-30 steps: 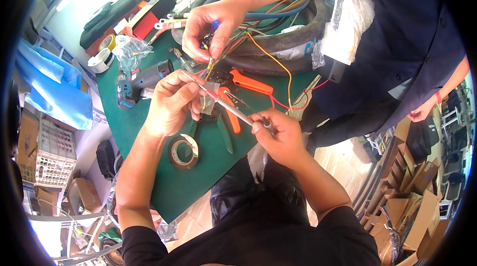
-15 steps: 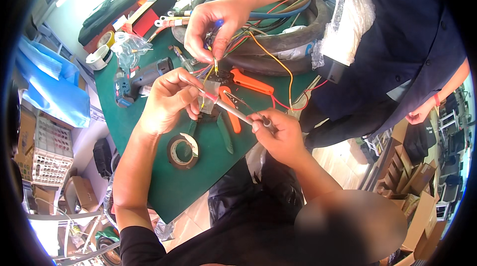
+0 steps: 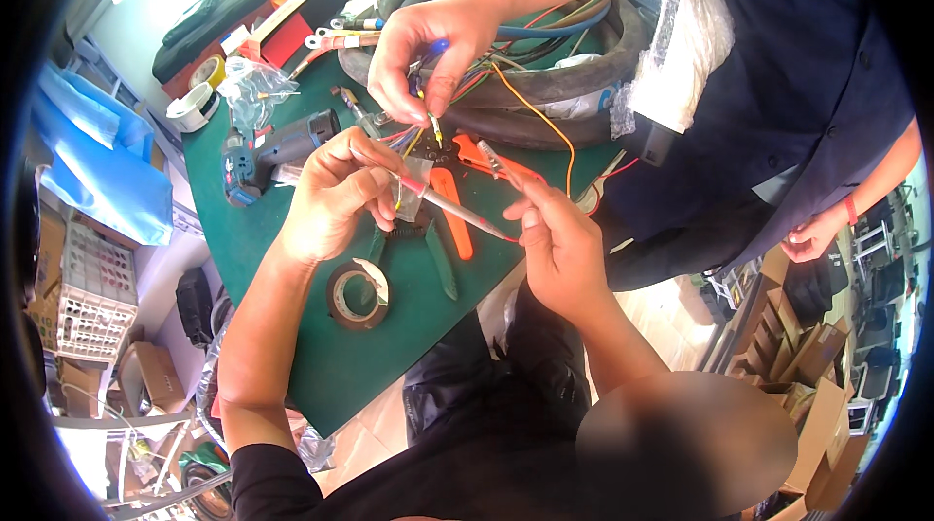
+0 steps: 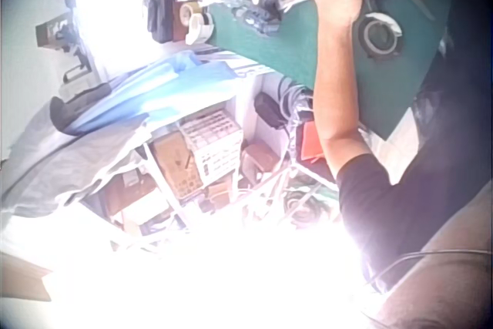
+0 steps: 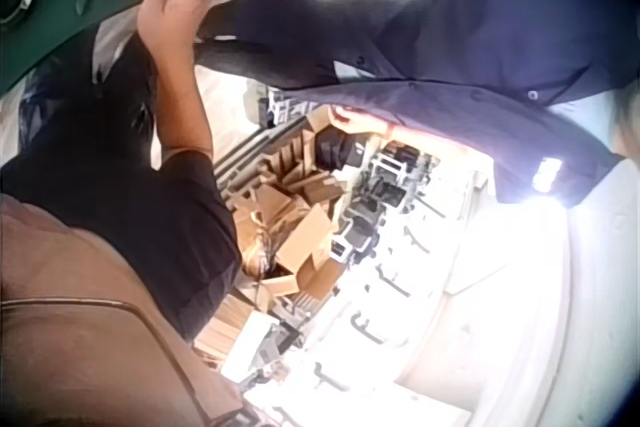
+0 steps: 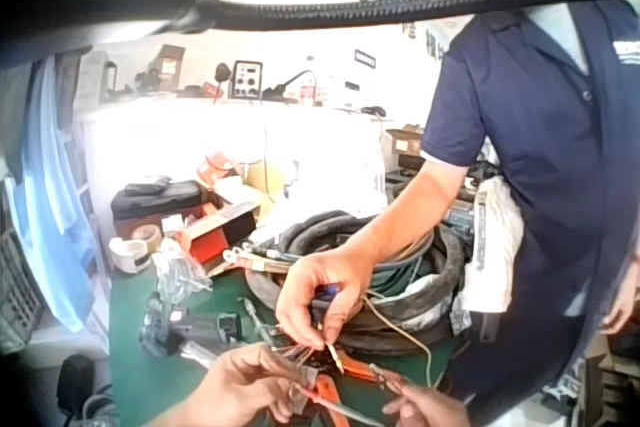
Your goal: The person tests connections on a large wiring harness by applying multimeter probes to various wire terminals while a collaborator holds the main connector and other tools.
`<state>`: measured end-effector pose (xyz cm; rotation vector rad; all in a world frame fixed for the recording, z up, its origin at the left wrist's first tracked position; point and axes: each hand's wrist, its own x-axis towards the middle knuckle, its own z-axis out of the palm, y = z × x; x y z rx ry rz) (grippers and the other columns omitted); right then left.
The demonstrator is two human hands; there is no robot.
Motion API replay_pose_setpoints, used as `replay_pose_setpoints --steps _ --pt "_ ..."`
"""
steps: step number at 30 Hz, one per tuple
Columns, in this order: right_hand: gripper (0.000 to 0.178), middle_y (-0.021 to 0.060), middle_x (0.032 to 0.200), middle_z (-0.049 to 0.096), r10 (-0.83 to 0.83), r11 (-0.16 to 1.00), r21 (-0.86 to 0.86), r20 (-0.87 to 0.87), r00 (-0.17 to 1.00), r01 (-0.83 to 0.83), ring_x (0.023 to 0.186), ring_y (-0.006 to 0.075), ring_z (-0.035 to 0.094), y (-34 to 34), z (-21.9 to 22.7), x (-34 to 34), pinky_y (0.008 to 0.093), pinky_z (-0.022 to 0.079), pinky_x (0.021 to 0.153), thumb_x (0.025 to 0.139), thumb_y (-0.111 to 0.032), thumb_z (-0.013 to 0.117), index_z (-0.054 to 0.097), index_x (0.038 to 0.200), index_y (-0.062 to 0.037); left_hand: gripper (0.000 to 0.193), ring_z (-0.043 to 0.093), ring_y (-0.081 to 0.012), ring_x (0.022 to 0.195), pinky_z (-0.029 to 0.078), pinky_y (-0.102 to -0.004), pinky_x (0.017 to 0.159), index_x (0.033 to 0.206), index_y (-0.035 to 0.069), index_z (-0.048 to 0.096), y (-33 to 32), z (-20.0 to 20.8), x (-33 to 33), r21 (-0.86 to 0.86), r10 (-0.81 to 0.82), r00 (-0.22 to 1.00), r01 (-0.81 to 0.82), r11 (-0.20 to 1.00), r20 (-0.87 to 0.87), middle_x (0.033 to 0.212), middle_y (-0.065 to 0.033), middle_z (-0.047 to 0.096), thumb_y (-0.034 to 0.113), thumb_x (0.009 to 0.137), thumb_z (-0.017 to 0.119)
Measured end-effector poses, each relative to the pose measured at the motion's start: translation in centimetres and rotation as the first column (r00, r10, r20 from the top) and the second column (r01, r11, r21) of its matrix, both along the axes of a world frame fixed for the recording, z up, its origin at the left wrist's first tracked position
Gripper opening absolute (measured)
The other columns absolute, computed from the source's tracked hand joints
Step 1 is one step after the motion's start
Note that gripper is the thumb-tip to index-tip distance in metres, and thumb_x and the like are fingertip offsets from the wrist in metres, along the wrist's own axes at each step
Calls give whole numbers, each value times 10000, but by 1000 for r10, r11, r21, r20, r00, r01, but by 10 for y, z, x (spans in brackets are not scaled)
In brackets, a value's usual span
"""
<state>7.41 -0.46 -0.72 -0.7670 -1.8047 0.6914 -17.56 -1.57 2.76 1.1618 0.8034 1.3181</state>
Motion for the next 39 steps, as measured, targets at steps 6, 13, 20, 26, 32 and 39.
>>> replay_pose_setpoints --steps 6,13,20,26,32,39 --pt "287 63 810 593 -7 985 174 92 996 -9 607 61 507 2 14 -10 212 419 520 977 -138 493 535 1187 53 29 573 -79 586 512 -222 515 877 13 534 -1 0 2 20 21 1000 -21 1000 -5 879 -94 631 26 877 560" --pt "314 97 894 631 -75 977 207 119 990 49 656 106 558 6 18 -20 234 458 575 965 -164 531 535 1171 73 15 587 -121 579 527 -243 497 860 -8 546 -2 -1 2 15 55 998 -54 998 -25 917 -134 622 -4 849 537" --pt "355 147 1038 668 -42 938 347 167 985 -19 746 132 643 9 20 -21 244 524 713 917 -114 600 548 1219 65 24 582 -120 578 517 -248 504 873 -7 550 -3 -4 1 8 50 998 -49 999 -25 913 -122 619 1 858 533" --pt "364 101 754 636 -13 940 336 222 975 -64 600 189 631 6 25 -25 275 495 538 879 -218 636 607 1183 -20 30 582 -118 580 517 -248 506 888 -2 550 -4 -4 2 -2 47 999 -47 999 -27 915 -109 615 3 865 533" --pt "223 102 780 635 75 986 118 326 942 -119 654 230 647 0 33 -24 325 504 593 901 -207 596 609 1028 -23 32 581 -116 589 518 -247 510 897 1 552 -4 -5 3 -3 47 999 -47 999 -26 916 -102 613 13 872 537" --pt "302 90 771 636 55 971 219 202 978 -100 564 195 618 2 28 -24 293 481 516 874 -269 648 615 1029 -11 43 577 -115 598 519 -249 512 909 -1 553 -4 -5 4 -12 54 997 -55 998 -58 920 -103 614 12 875 529"
